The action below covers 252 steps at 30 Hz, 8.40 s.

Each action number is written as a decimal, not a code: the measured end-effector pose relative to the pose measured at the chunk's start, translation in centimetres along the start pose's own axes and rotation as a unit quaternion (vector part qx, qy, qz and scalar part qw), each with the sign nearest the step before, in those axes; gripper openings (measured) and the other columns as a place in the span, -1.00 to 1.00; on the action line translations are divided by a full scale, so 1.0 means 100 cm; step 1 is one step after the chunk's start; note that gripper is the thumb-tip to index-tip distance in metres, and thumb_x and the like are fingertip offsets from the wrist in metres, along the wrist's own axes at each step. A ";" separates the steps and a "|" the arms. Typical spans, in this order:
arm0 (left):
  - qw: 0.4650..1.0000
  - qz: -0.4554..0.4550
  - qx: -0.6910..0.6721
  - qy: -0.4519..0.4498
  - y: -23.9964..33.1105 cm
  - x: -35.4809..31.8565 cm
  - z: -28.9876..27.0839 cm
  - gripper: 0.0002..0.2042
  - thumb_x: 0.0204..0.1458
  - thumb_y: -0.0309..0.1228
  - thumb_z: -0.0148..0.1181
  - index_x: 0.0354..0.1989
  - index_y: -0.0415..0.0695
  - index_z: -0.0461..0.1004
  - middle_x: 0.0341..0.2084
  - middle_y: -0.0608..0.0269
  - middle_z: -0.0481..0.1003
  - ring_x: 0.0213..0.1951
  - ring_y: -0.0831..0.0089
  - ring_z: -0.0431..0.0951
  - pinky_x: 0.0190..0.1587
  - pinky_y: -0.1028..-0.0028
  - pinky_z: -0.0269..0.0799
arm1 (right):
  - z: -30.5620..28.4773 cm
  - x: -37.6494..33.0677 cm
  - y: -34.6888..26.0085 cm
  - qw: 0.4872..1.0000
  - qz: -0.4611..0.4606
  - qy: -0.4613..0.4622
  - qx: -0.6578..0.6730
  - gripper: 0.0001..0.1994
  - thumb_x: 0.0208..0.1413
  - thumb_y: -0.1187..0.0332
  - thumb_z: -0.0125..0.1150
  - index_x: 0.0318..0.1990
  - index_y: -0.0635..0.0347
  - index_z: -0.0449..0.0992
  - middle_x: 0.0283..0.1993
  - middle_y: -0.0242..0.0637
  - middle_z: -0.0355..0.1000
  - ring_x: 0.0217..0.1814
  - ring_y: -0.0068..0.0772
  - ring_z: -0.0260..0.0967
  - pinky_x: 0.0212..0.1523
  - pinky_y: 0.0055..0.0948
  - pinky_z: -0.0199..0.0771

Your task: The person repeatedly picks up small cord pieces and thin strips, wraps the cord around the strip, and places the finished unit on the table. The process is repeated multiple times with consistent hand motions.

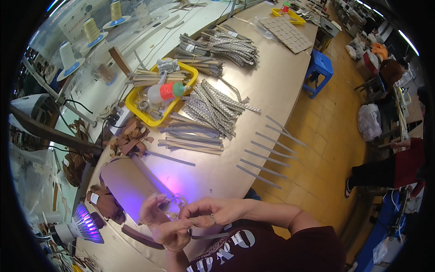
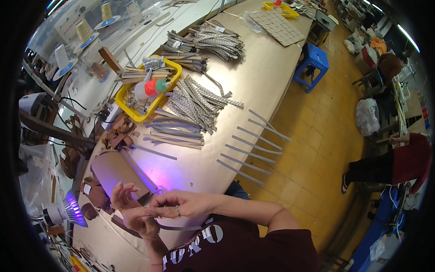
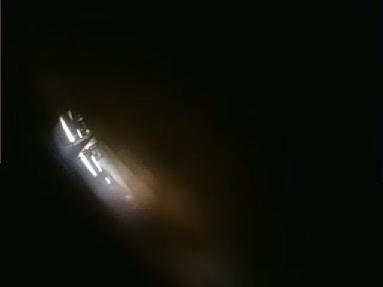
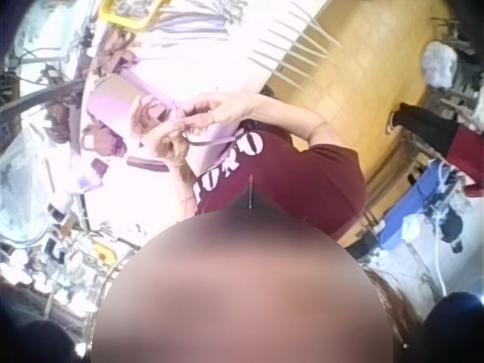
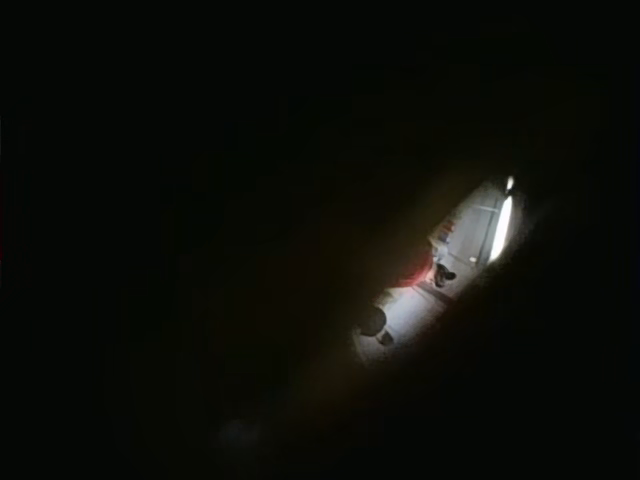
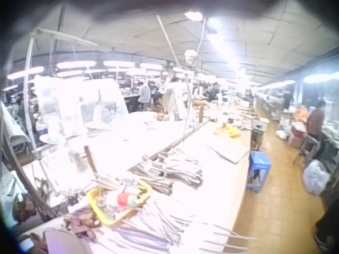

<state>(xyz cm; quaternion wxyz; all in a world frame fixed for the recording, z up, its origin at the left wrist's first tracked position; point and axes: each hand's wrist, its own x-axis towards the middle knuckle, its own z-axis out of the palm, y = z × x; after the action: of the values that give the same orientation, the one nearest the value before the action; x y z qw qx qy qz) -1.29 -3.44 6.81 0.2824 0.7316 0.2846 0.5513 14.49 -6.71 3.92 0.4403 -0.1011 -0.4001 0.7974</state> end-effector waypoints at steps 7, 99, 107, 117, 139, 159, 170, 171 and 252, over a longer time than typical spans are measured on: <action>0.998 0.010 -0.006 -0.054 0.004 0.014 -0.003 -0.83 0.04 -0.07 0.31 -0.43 0.19 0.66 0.22 0.00 0.18 0.10 0.12 0.37 0.09 0.17 0.34 | 0.004 -0.001 -0.008 0.991 0.027 -0.029 0.127 -0.57 0.28 0.01 0.14 0.01 0.21 0.40 -0.16 -0.45 0.32 -0.16 -0.66 0.28 -0.13 -0.57 0.35; 0.935 -0.194 0.135 -0.264 -0.017 -0.064 -0.006 -0.71 -0.05 -0.43 0.36 -0.10 -0.08 0.54 -0.05 0.19 0.53 -0.31 0.24 0.51 -0.19 0.29 0.37 | -0.187 -0.201 -0.098 0.366 0.266 0.749 -0.484 -0.44 -0.07 -0.26 0.34 -0.66 0.08 0.47 -0.53 -0.30 0.52 -0.31 -0.22 0.51 -0.09 -0.09 0.39; 0.936 -0.186 0.134 -0.265 -0.018 -0.064 -0.005 -0.70 -0.06 -0.43 0.37 -0.11 -0.09 0.55 -0.06 0.17 0.54 -0.21 0.22 0.54 -0.11 0.28 0.38 | -0.177 -0.183 -0.099 0.279 0.317 0.746 -0.515 -0.47 -0.05 -0.23 0.33 -0.15 0.00 0.48 -0.11 -0.27 0.52 0.06 -0.21 0.42 0.15 0.01 0.18; 0.929 -0.182 0.161 -0.280 -0.011 -0.067 -0.021 -0.72 0.04 -0.33 0.31 -0.05 -0.04 0.53 -0.04 0.26 0.53 -0.13 0.25 0.54 0.00 0.23 0.37 | -0.134 -0.117 -0.088 0.042 0.294 0.681 -0.669 -0.58 0.10 -0.04 0.26 -0.02 -0.01 0.44 -0.01 -0.18 0.40 0.09 -0.16 0.30 0.08 -0.02 0.16; 0.932 -0.169 0.234 -0.221 -0.015 -0.082 -0.024 -0.73 0.10 -0.24 0.19 -0.08 -0.07 0.51 -0.15 0.08 0.55 -0.15 0.31 0.54 0.04 0.26 0.38 | -0.136 0.099 0.059 0.456 -0.060 0.289 -0.839 -0.84 0.08 0.39 0.27 -0.27 0.30 0.50 -0.22 -0.11 0.41 -0.18 -0.08 0.39 -0.13 -0.23 0.37; 0.900 -0.310 -0.201 0.231 -0.024 -0.029 -0.003 -0.75 0.10 -0.49 0.31 -0.04 -0.26 0.58 -0.26 0.27 0.63 -0.19 0.63 0.56 -0.10 0.55 0.48 | -0.028 0.037 -0.001 0.866 0.084 0.210 -0.446 -0.86 0.13 0.42 0.21 -0.24 0.30 0.43 -0.23 -0.18 0.38 -0.22 -0.16 0.36 -0.15 -0.33 0.33; 0.924 -0.274 -0.077 0.257 -0.037 -0.028 -0.007 -0.80 0.02 -0.63 0.30 -0.17 -0.17 0.66 -0.26 0.25 0.64 -0.25 0.58 0.59 -0.24 0.56 0.46 | 0.024 0.061 -0.007 0.781 -0.096 0.272 -0.554 -0.93 0.08 0.54 0.29 -0.28 0.32 0.56 -0.30 -0.19 0.47 -0.29 -0.31 0.44 -0.21 -0.39 0.42; 0.939 -0.242 -0.039 0.242 -0.036 -0.027 -0.008 -0.79 0.01 -0.64 0.30 -0.16 -0.18 0.65 -0.25 0.22 0.64 -0.25 0.54 0.60 -0.22 0.54 0.47 | 0.024 0.062 -0.006 0.783 -0.089 0.266 -0.555 -0.93 0.09 0.56 0.27 -0.27 0.34 0.55 -0.29 -0.20 0.47 -0.28 -0.36 0.43 -0.21 -0.43 0.42; 0.888 -0.110 0.125 -0.428 -0.015 -0.051 0.008 -0.54 0.09 -0.08 0.24 0.15 0.05 0.46 0.28 0.07 0.28 0.30 0.07 0.25 0.34 0.05 0.01 | -0.136 -0.126 -0.138 0.352 0.219 0.605 -0.679 -0.65 0.19 0.03 0.18 -0.32 0.15 0.63 -0.40 -0.18 0.57 -0.29 -0.08 0.54 -0.21 -0.24 0.51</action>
<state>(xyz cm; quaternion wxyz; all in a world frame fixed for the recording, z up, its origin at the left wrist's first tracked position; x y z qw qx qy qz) -1.81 -6.25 2.23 0.3417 0.8899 0.2813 0.1103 37.47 -5.09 2.60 0.1537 -0.9052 -0.3938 0.0441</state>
